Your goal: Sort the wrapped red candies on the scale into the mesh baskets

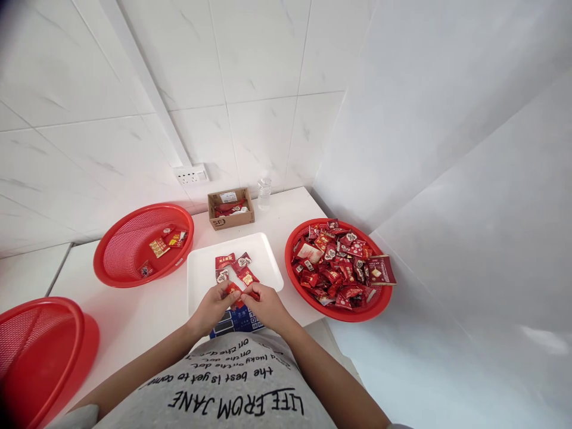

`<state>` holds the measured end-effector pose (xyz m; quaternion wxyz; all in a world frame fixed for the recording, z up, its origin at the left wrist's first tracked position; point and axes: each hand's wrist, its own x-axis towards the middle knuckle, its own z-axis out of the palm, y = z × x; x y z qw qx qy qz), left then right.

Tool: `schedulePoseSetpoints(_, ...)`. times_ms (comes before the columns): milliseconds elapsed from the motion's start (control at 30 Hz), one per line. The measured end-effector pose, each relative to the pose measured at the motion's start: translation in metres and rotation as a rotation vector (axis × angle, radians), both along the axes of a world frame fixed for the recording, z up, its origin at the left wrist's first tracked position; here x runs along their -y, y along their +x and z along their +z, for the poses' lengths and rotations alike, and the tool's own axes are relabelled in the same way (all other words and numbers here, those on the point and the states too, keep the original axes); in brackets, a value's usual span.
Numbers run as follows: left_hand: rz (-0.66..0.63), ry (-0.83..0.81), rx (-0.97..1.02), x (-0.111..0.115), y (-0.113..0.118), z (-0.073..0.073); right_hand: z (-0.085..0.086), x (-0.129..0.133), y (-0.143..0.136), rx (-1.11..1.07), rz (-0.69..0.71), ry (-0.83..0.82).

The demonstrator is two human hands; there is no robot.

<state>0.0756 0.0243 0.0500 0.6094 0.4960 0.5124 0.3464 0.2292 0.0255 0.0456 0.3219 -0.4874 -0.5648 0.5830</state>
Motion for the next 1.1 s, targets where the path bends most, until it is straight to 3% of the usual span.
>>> schedulePoseSetpoints(333,0.0,-0.199,0.233,0.001,0.0,0.004,0.001,-0.001,-0.001,-0.019,-0.066,-0.036)
schedulePoseSetpoints(467,0.039,-0.173,0.188,0.002,0.002,0.007,-0.004,-0.001,-0.001,-0.002,-0.063,-0.052)
schedulePoseSetpoints(667,-0.004,-0.078,0.118,0.002,0.004,0.013,-0.013,0.0,0.0,0.143,-0.009,0.057)
schedulePoseSetpoints(833,0.017,-0.079,0.07,0.002,0.005,0.01,-0.012,0.0,-0.001,0.087,-0.038,0.056)
schedulePoseSetpoints(1100,-0.139,-0.182,0.028,0.004,0.002,0.007,-0.008,-0.001,0.001,-0.025,0.04,0.006)
